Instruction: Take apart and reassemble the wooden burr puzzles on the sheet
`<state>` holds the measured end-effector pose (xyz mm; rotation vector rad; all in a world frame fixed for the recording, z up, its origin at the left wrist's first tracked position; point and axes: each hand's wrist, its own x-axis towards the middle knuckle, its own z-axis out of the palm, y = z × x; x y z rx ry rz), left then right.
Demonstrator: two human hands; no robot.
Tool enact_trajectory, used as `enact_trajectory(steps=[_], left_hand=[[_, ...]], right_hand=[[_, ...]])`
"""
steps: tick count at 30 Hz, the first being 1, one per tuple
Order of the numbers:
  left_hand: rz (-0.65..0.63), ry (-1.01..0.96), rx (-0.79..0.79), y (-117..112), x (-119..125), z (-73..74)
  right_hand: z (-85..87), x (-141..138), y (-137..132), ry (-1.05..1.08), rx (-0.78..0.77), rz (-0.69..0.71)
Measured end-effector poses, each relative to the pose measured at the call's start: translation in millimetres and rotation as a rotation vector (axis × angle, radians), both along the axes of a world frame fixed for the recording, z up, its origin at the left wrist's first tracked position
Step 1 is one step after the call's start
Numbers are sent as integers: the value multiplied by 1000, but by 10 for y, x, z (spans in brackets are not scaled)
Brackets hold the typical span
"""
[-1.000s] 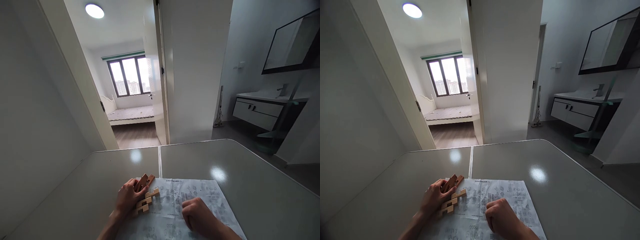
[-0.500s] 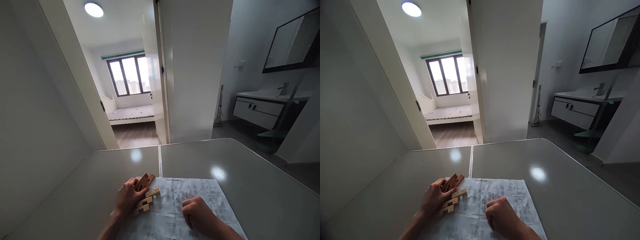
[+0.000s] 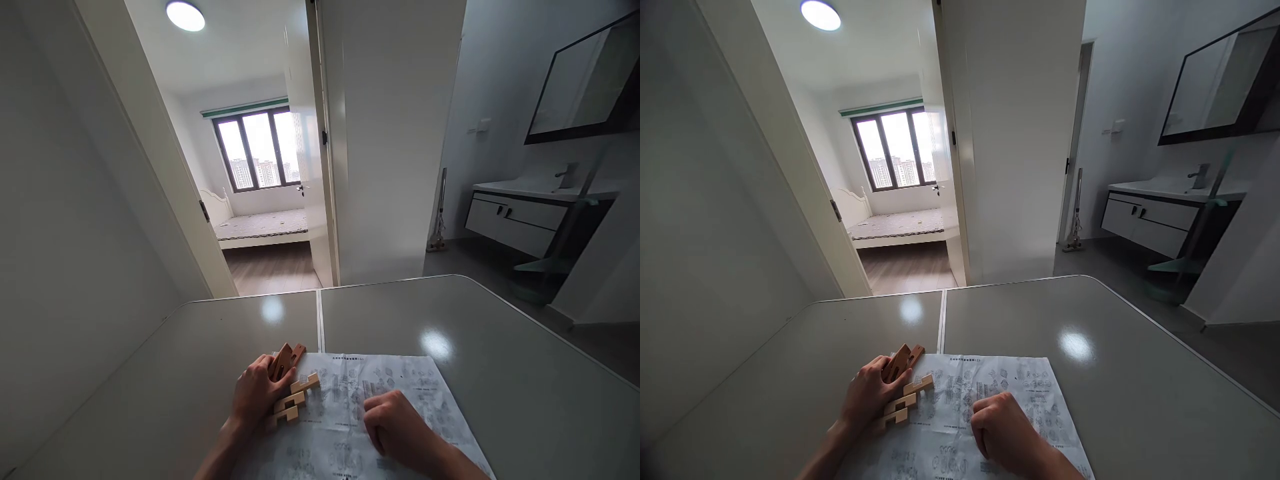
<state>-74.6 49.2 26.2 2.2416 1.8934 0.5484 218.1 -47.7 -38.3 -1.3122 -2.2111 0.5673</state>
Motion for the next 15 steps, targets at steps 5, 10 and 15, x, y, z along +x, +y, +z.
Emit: enact_trajectory(steps=[5, 10, 15], left_hand=[[16, 48, 12, 12, -7, -33], [25, 70, 8, 4, 2, -28], [21, 70, 5, -4, 9, -18]], right_hand=[[24, -2, -2, -10, 4, 2], [46, -4, -7, -18, -4, 5], [47, -5, -8, -6, -11, 3]])
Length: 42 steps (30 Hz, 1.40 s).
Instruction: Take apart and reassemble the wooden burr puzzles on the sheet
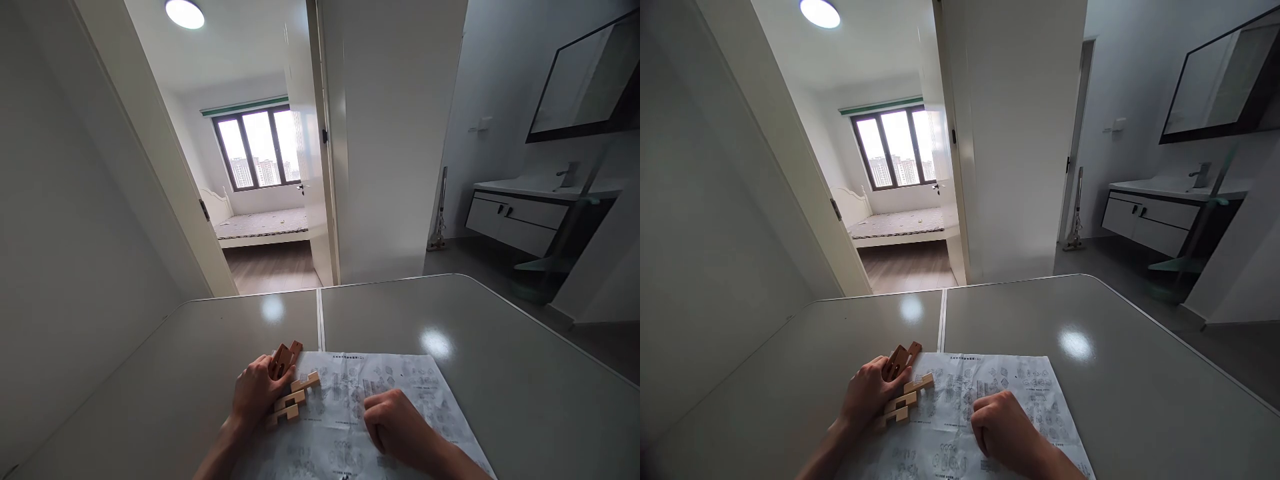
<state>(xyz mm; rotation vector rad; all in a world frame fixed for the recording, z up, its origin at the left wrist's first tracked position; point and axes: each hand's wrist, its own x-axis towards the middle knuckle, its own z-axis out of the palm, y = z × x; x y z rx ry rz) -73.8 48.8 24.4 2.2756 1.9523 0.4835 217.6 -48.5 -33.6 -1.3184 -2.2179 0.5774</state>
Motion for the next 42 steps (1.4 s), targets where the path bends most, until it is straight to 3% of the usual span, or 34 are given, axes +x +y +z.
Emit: enact_trajectory(steps=[13, 22, 26, 32, 36, 42], left_hand=[[-36, -119, 11, -13, -18, 36], [15, -137, 162, 17, -7, -73], [11, -266, 186, 31, 11, -58], [72, -830, -108, -26, 63, 67], [-73, -1168, -245, -123, 123, 130], [-178, -1358, -741, -256, 77, 11]], right_hand=[[24, 1, -4, 10, 4, -7], [-63, 21, 5, 57, 25, -5], [-77, 28, 16, 69, 39, 3], [-100, 28, 15, 111, 50, 12], [-132, 38, 19, 123, 47, 13], [-149, 43, 39, 116, 59, 8]])
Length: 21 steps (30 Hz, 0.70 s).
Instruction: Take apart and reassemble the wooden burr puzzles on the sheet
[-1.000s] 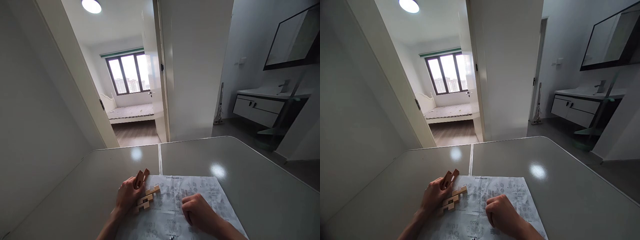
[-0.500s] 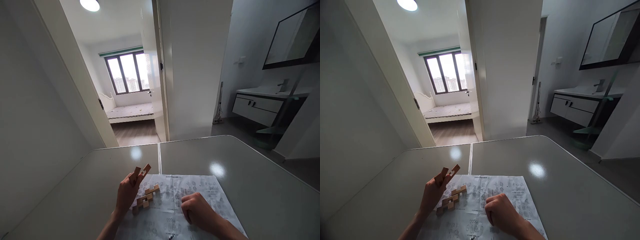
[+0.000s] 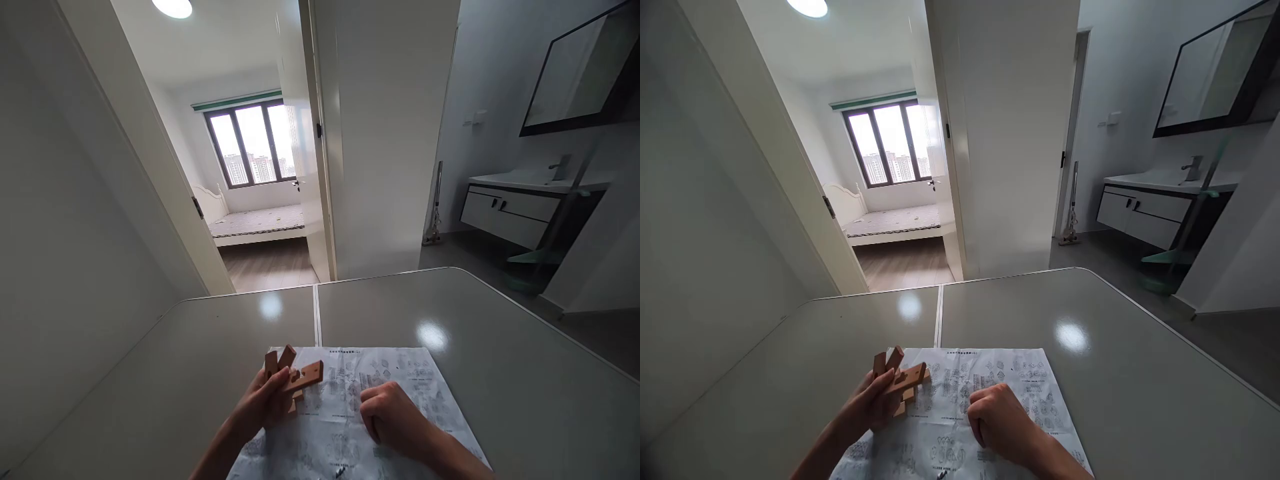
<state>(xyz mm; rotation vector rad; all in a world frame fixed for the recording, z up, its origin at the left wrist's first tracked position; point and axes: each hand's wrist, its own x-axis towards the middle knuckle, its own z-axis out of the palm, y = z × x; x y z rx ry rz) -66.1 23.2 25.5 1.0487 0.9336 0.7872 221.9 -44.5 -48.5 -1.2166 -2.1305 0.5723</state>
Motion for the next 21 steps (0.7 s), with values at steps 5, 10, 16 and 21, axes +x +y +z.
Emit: enact_trajectory(steps=[5, 10, 16, 21], left_hand=[[-396, -131, -113, -141, -61, -76], [-534, -220, -75, -245, 54, -89], [-571, -98, -20, -254, 91, -111], [-460, 50, 23, -221, 77, -148]], right_hand=[[-16, -1, 4, 2, 3, -7], [-11, -1, -10, 30, 18, 9], [8, 5, 2, 42, 16, 12], [18, 7, -4, 25, -6, 21]])
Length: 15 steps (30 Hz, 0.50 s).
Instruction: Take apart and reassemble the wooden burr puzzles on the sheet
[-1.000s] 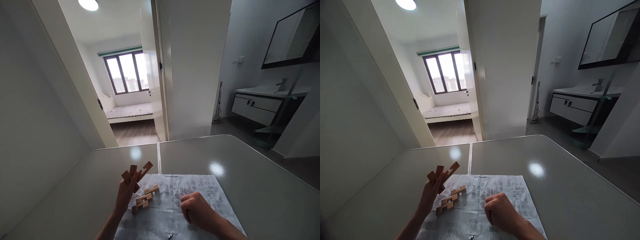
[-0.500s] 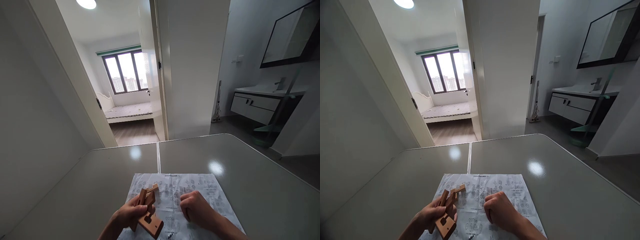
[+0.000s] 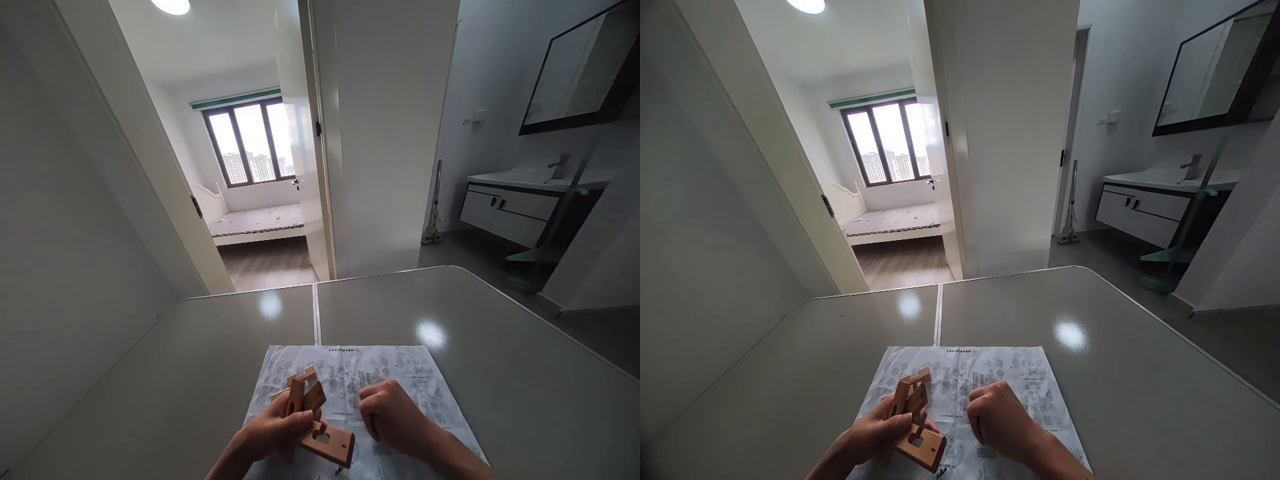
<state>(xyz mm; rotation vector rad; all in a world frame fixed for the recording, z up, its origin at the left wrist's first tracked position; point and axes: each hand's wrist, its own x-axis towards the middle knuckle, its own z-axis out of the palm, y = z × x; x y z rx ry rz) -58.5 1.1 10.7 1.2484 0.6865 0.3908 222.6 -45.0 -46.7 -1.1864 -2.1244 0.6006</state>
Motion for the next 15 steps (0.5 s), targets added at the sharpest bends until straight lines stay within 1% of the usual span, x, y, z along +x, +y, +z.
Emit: enact_trajectory(steps=[5, 8, 10, 13, 15], left_hand=[[117, 295, 276, 4, 92, 41], [137, 403, 412, 8, 150, 30], [136, 433, 454, 14, 179, -5], [126, 433, 426, 10, 217, -53], [124, 424, 428, -8, 243, -52]], right_hand=[[113, -12, -36, 39, 72, -68], [206, -27, -61, 84, 39, -81], [257, -32, -76, 95, 6, -84], [313, -25, -92, 89, -19, -72], [335, -17, -96, 72, -19, -54]])
